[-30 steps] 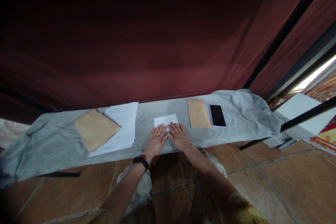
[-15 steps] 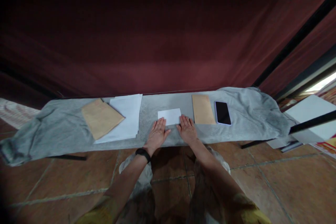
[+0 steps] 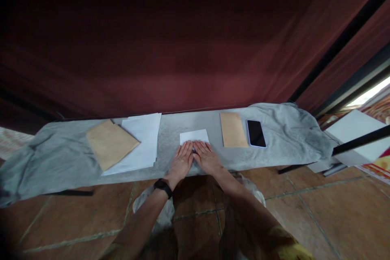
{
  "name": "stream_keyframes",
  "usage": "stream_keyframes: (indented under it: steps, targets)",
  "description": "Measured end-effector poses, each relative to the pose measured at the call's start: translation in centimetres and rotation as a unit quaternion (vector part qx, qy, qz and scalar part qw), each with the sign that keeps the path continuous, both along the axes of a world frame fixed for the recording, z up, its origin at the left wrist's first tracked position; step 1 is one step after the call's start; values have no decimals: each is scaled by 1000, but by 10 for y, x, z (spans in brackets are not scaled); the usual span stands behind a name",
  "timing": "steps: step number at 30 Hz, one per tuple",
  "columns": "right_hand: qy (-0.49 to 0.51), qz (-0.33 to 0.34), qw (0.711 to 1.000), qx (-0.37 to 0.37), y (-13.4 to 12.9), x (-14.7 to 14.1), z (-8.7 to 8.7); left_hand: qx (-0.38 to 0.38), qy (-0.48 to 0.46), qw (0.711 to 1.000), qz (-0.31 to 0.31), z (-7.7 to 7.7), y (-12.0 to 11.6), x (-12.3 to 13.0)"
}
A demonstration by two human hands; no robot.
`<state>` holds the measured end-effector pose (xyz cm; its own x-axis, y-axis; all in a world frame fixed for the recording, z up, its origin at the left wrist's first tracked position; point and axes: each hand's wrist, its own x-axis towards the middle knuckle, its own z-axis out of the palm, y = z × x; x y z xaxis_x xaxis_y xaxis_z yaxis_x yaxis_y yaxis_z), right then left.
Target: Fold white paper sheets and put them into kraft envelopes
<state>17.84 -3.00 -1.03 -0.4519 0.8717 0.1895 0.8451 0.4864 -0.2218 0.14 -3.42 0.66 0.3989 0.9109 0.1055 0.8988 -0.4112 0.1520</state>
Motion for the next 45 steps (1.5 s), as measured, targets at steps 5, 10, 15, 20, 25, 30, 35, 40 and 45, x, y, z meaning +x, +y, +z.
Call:
stream_keyframes:
  steps: [5,10,15,20,25,30,35,40,45]
  targets:
    - [-3,-45,999,0,0,2,-6,-15,13,999,39,-4,0,0]
    - [-15,-103,994,25,3,8,-11,-16,20,996,90,-4,2,-2]
    - [-17,-145,988,49,3,11,-15,-14,21,990,138,-4,4,-2]
    - [-19,-173,984,42,5,8,-11,0,-22,984,179,-2,5,0]
    - [5,-173,984,34,13,1,0,5,-254,952,170,25,25,-3]
    - [38,-156,987,12,20,-5,10,38,-699,692,177,93,46,-21]
    - [58,-146,988,-6,25,-6,13,-50,-874,482,12,157,37,-47]
    - [77,-138,987,-10,29,-8,13,111,-778,617,29,183,17,-60]
    - [78,-118,990,-8,31,-7,13,146,-765,625,48,172,31,-57]
